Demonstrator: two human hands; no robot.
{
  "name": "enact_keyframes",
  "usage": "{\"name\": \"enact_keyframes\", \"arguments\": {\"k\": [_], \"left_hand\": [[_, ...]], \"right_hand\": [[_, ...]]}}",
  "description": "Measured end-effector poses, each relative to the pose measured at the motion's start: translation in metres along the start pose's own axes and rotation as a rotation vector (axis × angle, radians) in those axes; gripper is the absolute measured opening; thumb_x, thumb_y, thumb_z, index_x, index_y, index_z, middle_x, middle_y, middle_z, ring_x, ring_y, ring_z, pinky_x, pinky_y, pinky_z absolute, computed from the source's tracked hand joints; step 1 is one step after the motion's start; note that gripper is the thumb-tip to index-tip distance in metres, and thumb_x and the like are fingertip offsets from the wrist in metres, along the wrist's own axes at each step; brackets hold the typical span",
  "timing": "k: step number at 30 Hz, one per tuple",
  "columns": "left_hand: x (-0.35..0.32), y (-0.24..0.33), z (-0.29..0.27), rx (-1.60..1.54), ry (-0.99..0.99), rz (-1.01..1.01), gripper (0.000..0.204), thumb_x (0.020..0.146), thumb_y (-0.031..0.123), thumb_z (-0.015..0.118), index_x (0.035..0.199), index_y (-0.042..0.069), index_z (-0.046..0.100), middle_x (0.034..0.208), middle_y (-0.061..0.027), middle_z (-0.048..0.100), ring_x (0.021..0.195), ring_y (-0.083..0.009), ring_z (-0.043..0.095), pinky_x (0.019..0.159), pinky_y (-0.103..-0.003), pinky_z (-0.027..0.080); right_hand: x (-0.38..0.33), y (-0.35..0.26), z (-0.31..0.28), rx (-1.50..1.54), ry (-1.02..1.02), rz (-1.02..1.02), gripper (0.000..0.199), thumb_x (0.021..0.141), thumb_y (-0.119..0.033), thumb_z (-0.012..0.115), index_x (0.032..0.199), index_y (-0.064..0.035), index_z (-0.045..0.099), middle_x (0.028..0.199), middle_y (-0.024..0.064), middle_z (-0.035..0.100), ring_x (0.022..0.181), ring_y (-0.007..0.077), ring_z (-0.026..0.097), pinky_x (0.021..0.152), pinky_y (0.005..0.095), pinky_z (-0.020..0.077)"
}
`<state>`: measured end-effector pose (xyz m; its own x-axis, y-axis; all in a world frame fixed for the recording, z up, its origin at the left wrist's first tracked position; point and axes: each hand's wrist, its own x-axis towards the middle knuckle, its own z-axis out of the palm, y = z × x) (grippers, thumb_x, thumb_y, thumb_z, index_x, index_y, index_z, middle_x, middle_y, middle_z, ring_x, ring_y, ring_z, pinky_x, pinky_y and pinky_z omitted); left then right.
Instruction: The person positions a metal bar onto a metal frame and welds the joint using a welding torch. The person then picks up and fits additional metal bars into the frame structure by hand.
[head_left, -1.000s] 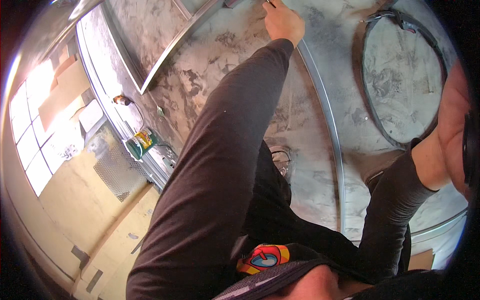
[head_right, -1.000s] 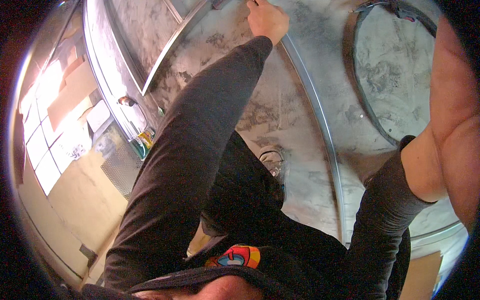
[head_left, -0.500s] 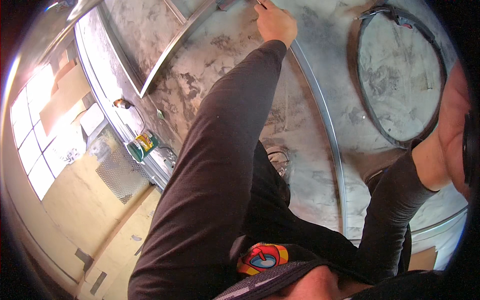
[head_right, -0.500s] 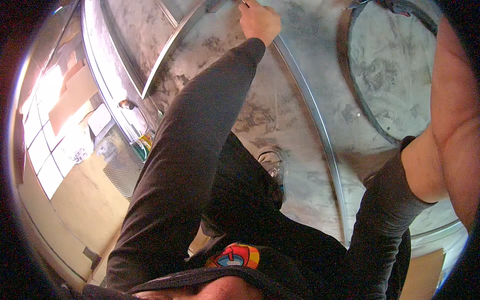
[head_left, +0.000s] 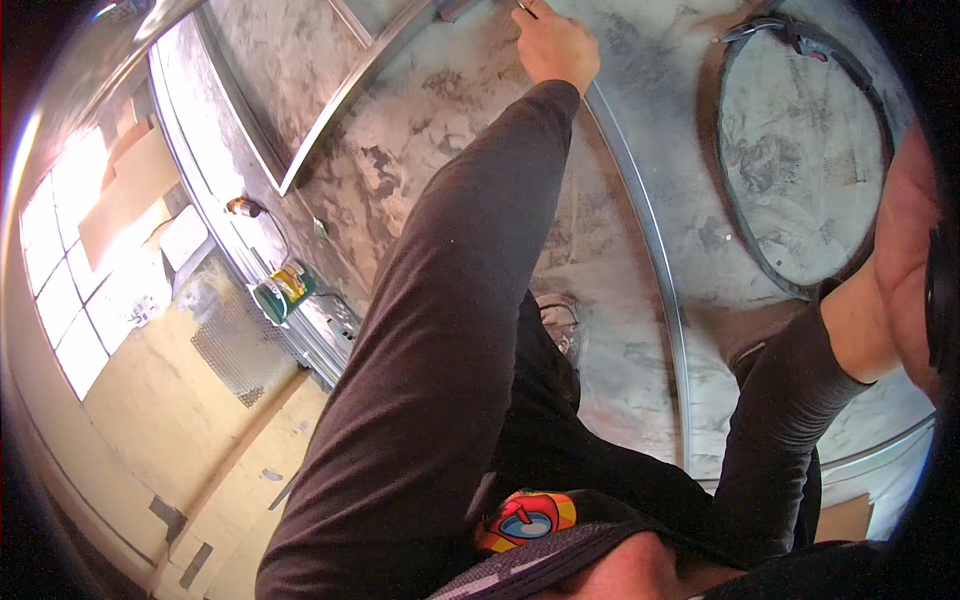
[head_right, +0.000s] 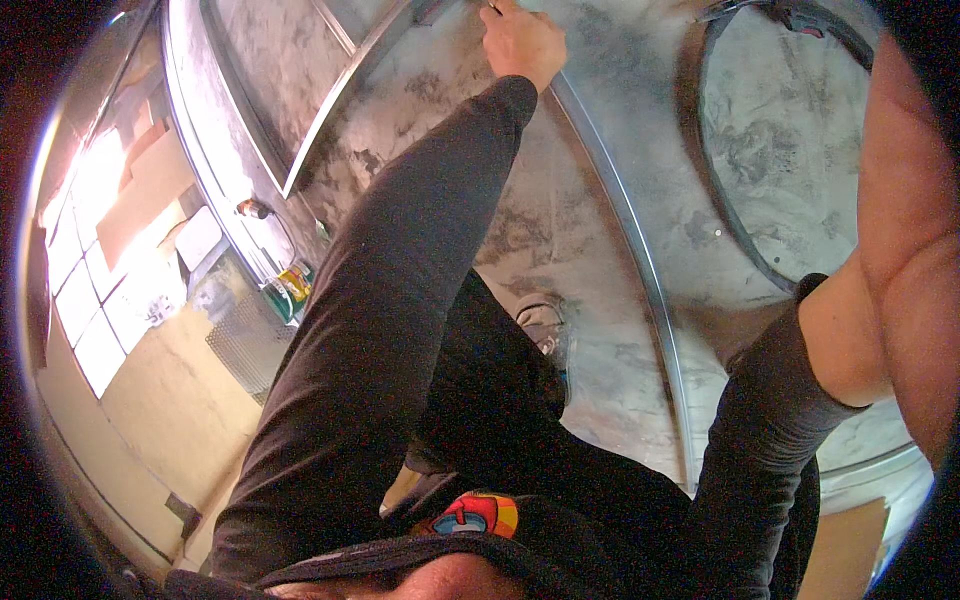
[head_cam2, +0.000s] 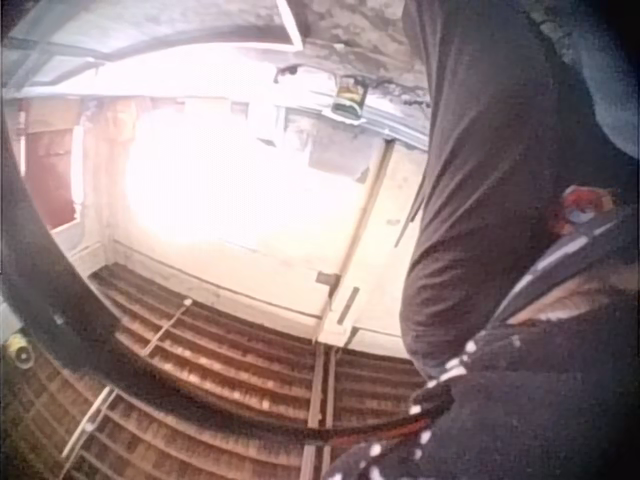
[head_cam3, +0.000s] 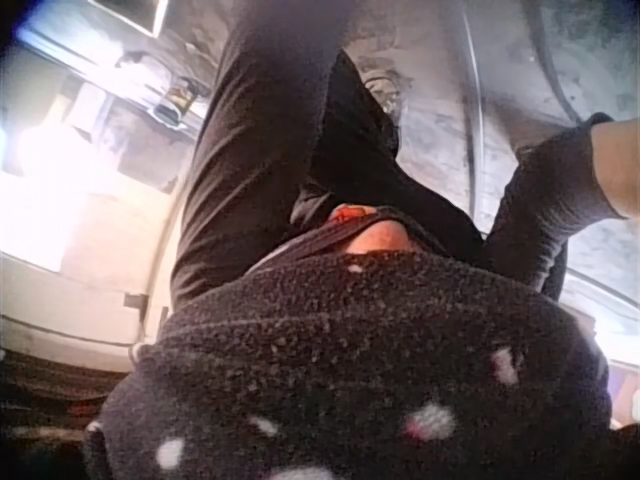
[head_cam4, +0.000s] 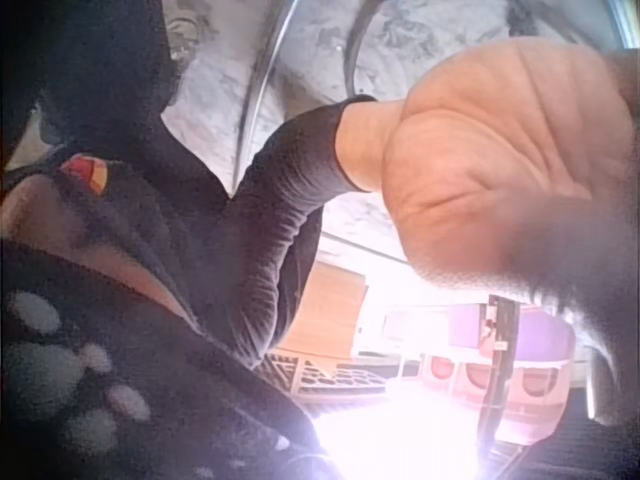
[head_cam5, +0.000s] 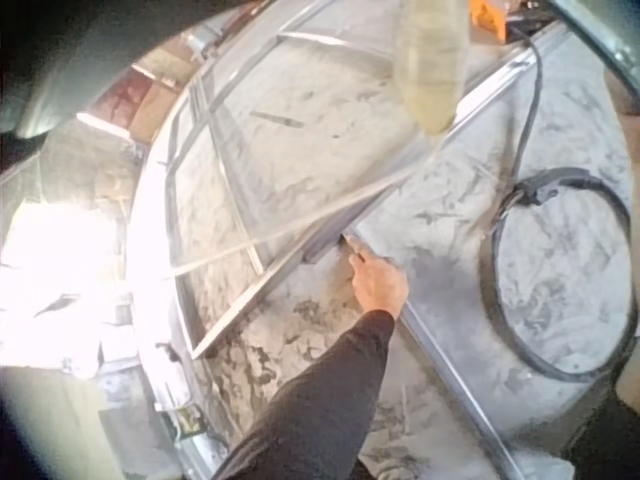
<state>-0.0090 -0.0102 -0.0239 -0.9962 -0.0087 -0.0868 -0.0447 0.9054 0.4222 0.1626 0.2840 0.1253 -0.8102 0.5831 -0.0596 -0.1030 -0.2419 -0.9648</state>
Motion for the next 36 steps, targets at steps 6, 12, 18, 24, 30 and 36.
{"name": "enact_keyframes", "arguments": {"k": [6, 12, 18, 24, 30, 36], "left_hand": [[0.0, -0.005, 0.004, -0.012, 0.021, 0.025, 0.095, 0.077, 0.016, 0.067, 0.15, -0.012, 0.012, 0.118, -0.0319, 0.054, 0.096, -0.0449, 0.063, 0.084, -0.047, 0.052], [-0.001, -0.005, 0.002, 0.01, 0.04, 0.019, 0.091, 0.078, 0.014, 0.063, 0.15, -0.012, 0.013, 0.117, -0.0322, 0.053, 0.097, -0.0463, 0.062, 0.083, -0.048, 0.052], [-0.002, -0.002, -0.001, -0.031, 0.057, 0.058, 0.086, 0.079, 0.011, 0.06, 0.15, -0.011, 0.016, 0.117, -0.0326, 0.053, 0.096, -0.0472, 0.062, 0.083, -0.049, 0.052], [0.0, -0.001, -0.002, -0.023, 0.04, 0.017, 0.084, 0.08, 0.01, 0.06, 0.149, -0.012, 0.017, 0.118, -0.0327, 0.053, 0.097, -0.0472, 0.062, 0.083, -0.049, 0.052], [-0.002, 0.003, -0.001, -0.016, 0.027, -0.003, 0.085, 0.081, 0.011, 0.06, 0.15, -0.01, 0.016, 0.118, -0.0325, 0.054, 0.098, -0.0473, 0.062, 0.086, -0.05, 0.051], [-0.002, 0.006, -0.003, -0.048, 0.035, -0.011, 0.082, 0.083, 0.012, 0.057, 0.15, -0.01, 0.015, 0.119, -0.0317, 0.054, 0.099, -0.0476, 0.062, 0.086, -0.05, 0.051]], "right_hand": [[-0.002, 0.0, 0.001, 0.009, 0.006, -0.001, 0.06, 0.092, -0.041, 0.068, 0.139, -0.0094, 0.046, 0.122, 0.0131, 0.06, 0.107, 0.0275, 0.061, 0.095, 0.0411, 0.0468], [-0.004, 0.001, 0.003, 0.009, 0.005, 0.0, 0.061, 0.092, -0.041, 0.068, 0.14, -0.0102, 0.045, 0.122, 0.0132, 0.06, 0.107, 0.028, 0.061, 0.096, 0.0417, 0.0465], [-0.005, 0.002, 0.005, 0.008, 0.001, -0.006, 0.062, 0.092, -0.042, 0.067, 0.141, -0.011, 0.044, 0.123, 0.0133, 0.06, 0.108, 0.0284, 0.06, 0.096, 0.0422, 0.0463], [-0.006, 0.001, 0.008, 0.016, -0.005, -0.011, 0.063, 0.092, -0.042, 0.067, 0.142, -0.0117, 0.043, 0.123, 0.0134, 0.06, 0.109, 0.0289, 0.06, 0.096, 0.0428, 0.046], [-0.008, -0.001, 0.006, 0.011, -0.005, -0.012, 0.064, 0.093, -0.043, 0.067, 0.143, -0.0125, 0.042, 0.123, 0.0135, 0.059, 0.109, 0.0294, 0.06, 0.097, 0.0433, 0.0457], [-0.008, -0.001, 0.007, 0.013, -0.007, -0.012, 0.065, 0.093, -0.043, 0.067, 0.144, -0.0132, 0.041, 0.123, 0.0136, 0.059, 0.11, 0.0298, 0.06, 0.097, 0.0439, 0.0454]]}}
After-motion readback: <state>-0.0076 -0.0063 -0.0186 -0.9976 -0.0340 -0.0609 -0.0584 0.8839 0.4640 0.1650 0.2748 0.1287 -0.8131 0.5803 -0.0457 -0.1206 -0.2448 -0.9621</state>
